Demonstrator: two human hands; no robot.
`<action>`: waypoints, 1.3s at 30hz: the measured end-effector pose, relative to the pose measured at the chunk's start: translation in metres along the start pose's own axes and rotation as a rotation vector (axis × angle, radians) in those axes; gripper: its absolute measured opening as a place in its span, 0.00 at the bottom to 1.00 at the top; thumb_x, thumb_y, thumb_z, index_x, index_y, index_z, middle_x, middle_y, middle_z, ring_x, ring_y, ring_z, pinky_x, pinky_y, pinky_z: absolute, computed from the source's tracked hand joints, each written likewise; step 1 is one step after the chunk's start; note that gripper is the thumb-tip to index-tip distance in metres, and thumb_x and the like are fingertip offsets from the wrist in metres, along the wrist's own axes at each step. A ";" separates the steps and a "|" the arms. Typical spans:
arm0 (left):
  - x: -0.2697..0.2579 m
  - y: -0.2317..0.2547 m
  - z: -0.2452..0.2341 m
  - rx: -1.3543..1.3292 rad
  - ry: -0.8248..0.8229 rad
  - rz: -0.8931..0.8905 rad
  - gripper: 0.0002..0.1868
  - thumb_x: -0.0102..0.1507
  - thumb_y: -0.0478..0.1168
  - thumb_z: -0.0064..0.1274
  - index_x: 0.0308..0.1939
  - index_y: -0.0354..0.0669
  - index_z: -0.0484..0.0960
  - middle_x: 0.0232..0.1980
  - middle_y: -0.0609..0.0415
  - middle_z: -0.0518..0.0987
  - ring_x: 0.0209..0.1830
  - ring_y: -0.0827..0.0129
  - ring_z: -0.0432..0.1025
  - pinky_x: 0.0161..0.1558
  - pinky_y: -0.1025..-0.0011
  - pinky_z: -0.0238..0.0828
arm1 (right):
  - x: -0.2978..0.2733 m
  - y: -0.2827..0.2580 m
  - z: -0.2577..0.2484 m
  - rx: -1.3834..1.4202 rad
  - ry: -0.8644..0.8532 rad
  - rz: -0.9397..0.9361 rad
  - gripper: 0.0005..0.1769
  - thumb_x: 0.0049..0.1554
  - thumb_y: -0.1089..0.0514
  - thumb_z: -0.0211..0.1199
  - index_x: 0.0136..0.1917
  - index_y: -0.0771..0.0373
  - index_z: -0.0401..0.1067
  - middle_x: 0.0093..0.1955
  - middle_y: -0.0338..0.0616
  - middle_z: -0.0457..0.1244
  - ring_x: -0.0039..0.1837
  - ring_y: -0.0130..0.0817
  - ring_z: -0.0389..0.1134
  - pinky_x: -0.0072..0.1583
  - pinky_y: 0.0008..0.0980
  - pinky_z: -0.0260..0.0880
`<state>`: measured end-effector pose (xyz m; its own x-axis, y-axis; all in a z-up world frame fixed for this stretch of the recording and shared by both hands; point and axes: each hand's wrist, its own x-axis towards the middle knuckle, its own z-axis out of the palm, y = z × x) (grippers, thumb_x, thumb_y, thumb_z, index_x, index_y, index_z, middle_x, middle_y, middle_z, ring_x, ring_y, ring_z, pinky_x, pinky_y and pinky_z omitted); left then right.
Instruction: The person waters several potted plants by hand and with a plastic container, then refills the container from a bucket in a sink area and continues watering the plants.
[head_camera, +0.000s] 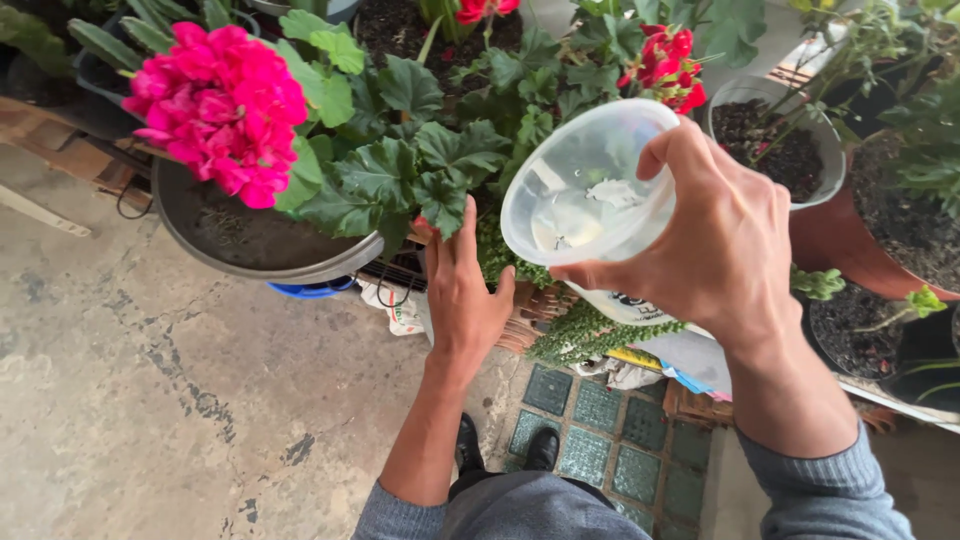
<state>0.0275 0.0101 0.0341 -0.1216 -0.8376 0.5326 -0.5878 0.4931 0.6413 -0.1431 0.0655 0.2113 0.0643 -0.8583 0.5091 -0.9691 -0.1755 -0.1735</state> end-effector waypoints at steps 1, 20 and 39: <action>0.000 -0.003 -0.001 0.004 0.005 -0.002 0.54 0.49 0.34 0.69 0.76 0.39 0.57 0.70 0.28 0.65 0.73 0.28 0.55 0.69 0.45 0.54 | 0.005 -0.002 0.000 0.003 0.001 -0.006 0.48 0.30 0.37 0.88 0.52 0.66 0.68 0.48 0.53 0.69 0.47 0.47 0.72 0.49 0.42 0.72; -0.003 -0.022 0.000 -0.207 -0.132 -0.003 0.48 0.56 0.37 0.65 0.78 0.42 0.58 0.71 0.33 0.70 0.70 0.40 0.66 0.69 0.55 0.63 | 0.104 -0.018 0.021 -0.213 -0.128 -0.104 0.49 0.31 0.29 0.86 0.49 0.67 0.71 0.36 0.50 0.68 0.41 0.50 0.72 0.48 0.46 0.68; 0.008 -0.035 0.016 -0.199 -0.311 -0.048 0.42 0.58 0.42 0.64 0.75 0.42 0.66 0.66 0.29 0.72 0.65 0.37 0.68 0.67 0.55 0.63 | 0.142 -0.026 0.042 -0.272 -0.243 -0.062 0.52 0.29 0.27 0.85 0.49 0.67 0.69 0.36 0.54 0.67 0.41 0.54 0.71 0.47 0.50 0.69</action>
<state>0.0342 -0.0172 0.0069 -0.3525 -0.8773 0.3258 -0.4358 0.4620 0.7724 -0.0982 -0.0719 0.2523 0.1474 -0.9454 0.2906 -0.9874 -0.1237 0.0985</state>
